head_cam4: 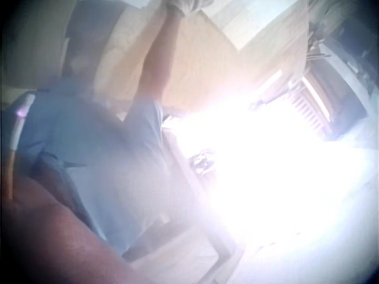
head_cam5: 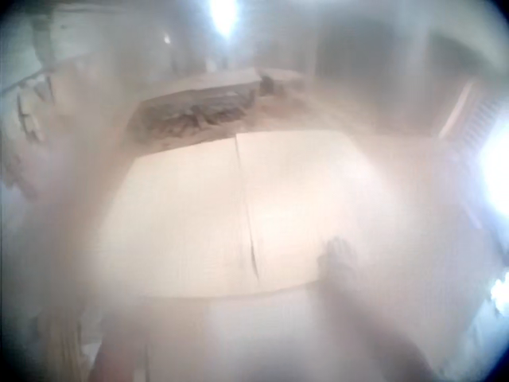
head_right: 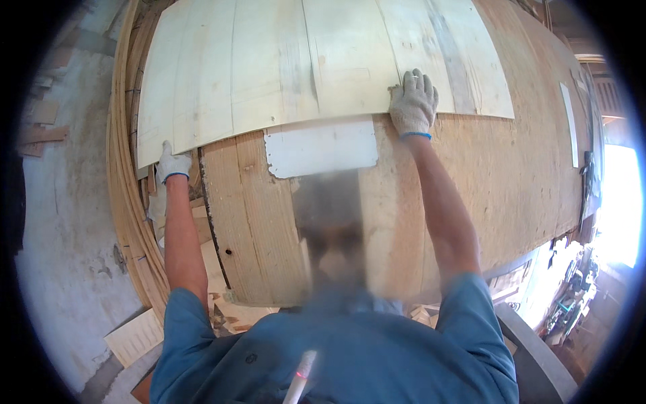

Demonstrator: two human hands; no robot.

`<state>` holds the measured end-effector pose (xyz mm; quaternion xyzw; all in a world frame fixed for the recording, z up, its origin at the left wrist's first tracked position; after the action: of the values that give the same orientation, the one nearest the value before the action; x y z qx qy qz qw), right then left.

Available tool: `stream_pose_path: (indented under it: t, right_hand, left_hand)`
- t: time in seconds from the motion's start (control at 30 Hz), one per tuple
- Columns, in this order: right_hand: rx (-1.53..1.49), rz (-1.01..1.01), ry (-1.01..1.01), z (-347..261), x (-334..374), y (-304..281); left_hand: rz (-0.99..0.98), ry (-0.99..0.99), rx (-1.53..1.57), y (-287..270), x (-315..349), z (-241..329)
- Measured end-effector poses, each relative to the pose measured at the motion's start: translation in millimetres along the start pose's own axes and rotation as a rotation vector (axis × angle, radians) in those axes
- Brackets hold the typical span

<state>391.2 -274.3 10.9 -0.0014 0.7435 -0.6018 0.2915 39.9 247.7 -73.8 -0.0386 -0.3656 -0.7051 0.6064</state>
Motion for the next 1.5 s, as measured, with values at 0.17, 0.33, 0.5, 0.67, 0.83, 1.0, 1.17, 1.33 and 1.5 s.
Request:
stream_pose_path:
  t: [0.17,0.33,0.5,0.67,0.83,1.0,1.17,1.33,1.5]
  right_hand:
    - [0.033,-0.017,0.023,1.9,0.5,1.7]
    - [-0.001,-0.053,0.032,-4.3,-4.2,-2.3]
    - [0.011,0.000,0.020,0.1,-0.7,1.1]
    - [-0.013,0.030,-0.010,-7.2,-5.0,-1.8]
    - [0.010,0.007,0.008,3.7,-2.1,7.4]
    - [-0.029,0.028,-0.024,-7.9,-9.5,-2.3]
    - [0.005,0.037,-0.043,-7.0,-13.1,0.5]
    - [-0.013,0.090,-0.055,-8.7,-15.8,0.2]
    - [-0.025,0.063,-0.052,-9.2,-19.7,-0.1]
  left_hand:
    - [-0.064,-0.001,0.058,-1.1,-2.0,1.4]
    - [-0.045,-0.032,0.105,-11.2,-12.0,1.9]
    - [-0.006,0.015,0.088,-5.5,-10.4,-0.8]
    - [-0.092,0.074,-0.003,-35.3,-55.6,2.2]
    - [0.077,0.150,-0.051,-15.8,-38.0,-3.6]
    - [0.041,0.099,0.042,-13.9,-50.0,-5.7]
    - [0.053,0.124,0.030,5.8,-34.1,-7.5]
    - [0.060,0.096,0.102,8.7,-40.4,-7.7]
    - [0.036,0.249,-0.202,8.1,-41.9,-4.3]
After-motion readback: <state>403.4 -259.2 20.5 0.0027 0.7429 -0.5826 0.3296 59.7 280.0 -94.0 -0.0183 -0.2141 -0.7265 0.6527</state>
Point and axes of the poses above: each hand's wrist, its own x-axis away from the middle knuckle, its own y-axis out of the palm, z = x × y, the point moved 8 cm from there along -x, towards the middle knuckle, and after that the axes turned 1 degree about z, right-handed, at the moved point
